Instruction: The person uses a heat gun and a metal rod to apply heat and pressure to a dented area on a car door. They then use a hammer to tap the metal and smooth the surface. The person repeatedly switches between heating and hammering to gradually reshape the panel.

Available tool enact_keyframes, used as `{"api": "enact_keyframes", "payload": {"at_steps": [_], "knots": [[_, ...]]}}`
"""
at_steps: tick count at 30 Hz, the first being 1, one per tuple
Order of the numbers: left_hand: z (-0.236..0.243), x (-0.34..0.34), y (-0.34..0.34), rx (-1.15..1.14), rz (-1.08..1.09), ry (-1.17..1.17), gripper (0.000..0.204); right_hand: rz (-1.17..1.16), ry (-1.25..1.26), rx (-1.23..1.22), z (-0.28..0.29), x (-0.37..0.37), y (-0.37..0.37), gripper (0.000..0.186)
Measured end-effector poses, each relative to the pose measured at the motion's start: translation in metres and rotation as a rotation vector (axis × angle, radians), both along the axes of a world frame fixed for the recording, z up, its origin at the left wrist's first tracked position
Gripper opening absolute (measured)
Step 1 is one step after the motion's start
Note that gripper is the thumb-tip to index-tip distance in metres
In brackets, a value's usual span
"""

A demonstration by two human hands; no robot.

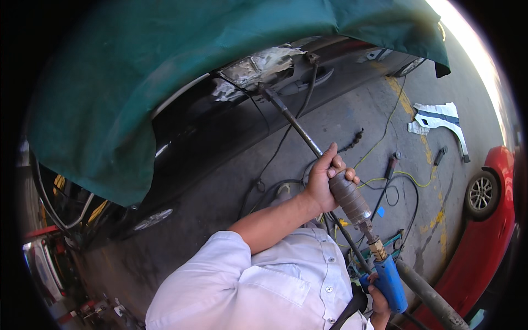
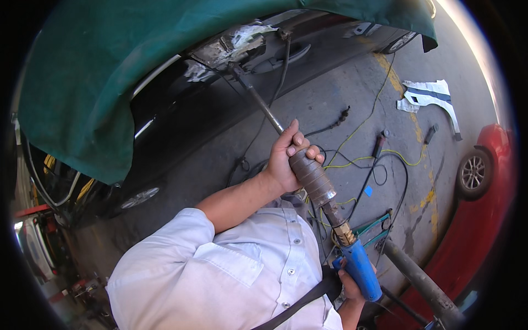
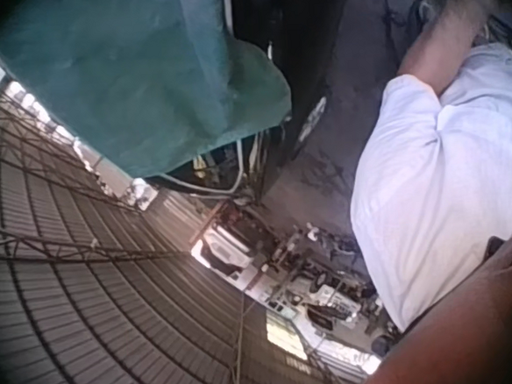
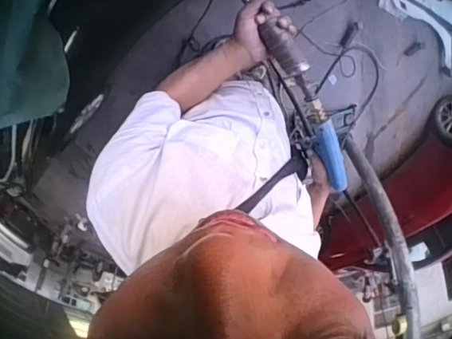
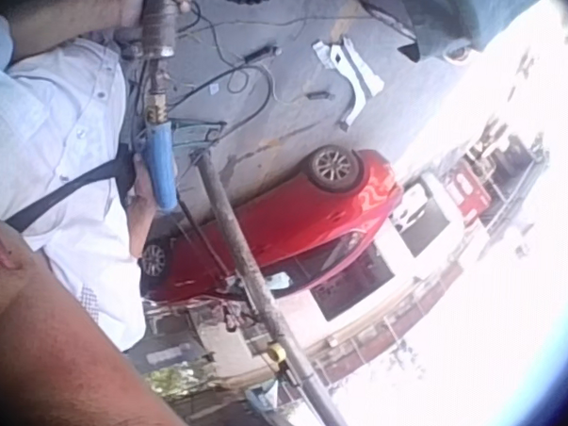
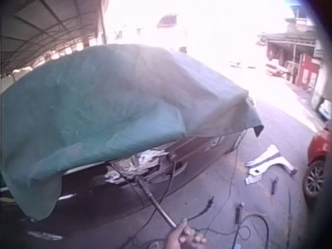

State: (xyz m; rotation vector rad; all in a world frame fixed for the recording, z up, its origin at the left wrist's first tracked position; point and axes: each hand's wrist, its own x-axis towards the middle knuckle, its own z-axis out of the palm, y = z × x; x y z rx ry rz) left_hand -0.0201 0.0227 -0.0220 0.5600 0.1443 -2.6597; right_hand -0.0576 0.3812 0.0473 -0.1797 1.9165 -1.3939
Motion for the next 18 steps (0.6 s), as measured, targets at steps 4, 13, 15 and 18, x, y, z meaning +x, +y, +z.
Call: {"api": "enact_keyframes", "payload": {"at_steps": [4,13,15,18], "knots": [[0.003,-0.001,-0.004,-0.01,-0.002,0.011,0.047,-0.002,0.018,-0.014,-0.001,-0.001,-0.003,0.037],[0.0,-0.001,-0.009,-0.011,0.004,0.047,0.046,-0.017,0.023,0.051,0.009,-0.004,-0.013,0.036],[-0.002,-0.001,-0.007,0.002,0.007,-0.01,0.046,0.002,0.008,0.059,0.011,-0.007,-0.012,0.037],[0.004,0.001,-0.006,-0.005,0.004,-0.011,0.044,0.035,-0.008,0.054,0.011,-0.009,-0.01,0.038]]}}
